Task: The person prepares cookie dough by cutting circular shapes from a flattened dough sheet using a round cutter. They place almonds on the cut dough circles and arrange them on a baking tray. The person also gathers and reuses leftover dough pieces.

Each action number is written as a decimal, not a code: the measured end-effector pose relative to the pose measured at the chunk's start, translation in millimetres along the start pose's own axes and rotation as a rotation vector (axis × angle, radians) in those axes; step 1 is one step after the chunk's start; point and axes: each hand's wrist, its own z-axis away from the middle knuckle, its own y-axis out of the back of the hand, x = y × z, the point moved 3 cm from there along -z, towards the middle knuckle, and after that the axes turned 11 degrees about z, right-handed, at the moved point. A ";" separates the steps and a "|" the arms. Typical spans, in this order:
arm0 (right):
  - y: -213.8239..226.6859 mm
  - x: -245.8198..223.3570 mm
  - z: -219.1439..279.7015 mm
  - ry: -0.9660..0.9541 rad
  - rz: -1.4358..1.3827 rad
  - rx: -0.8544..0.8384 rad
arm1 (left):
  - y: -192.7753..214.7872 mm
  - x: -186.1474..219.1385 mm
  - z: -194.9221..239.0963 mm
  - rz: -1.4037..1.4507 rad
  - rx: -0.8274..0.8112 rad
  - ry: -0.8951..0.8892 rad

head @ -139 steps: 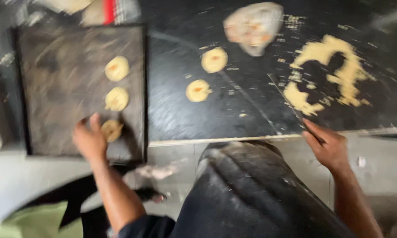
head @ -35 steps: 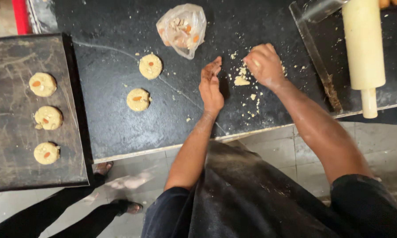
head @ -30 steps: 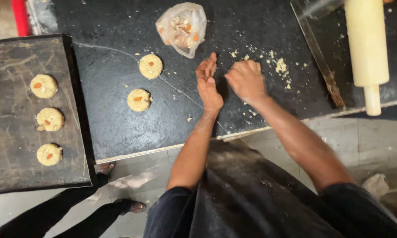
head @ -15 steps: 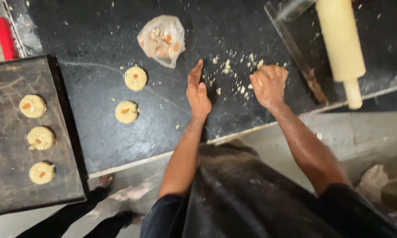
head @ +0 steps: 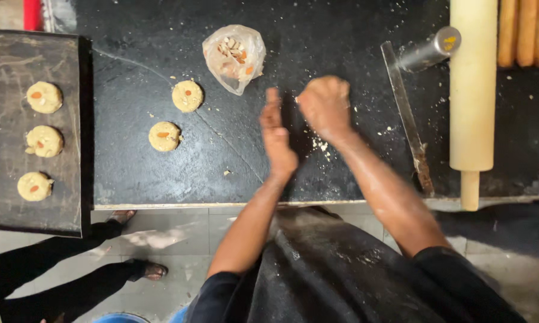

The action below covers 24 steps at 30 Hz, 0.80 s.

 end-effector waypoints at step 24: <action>-8.5 -41.8 36.6 -0.075 0.154 0.038 | 55.4 17.0 10.2 0.070 -0.069 0.024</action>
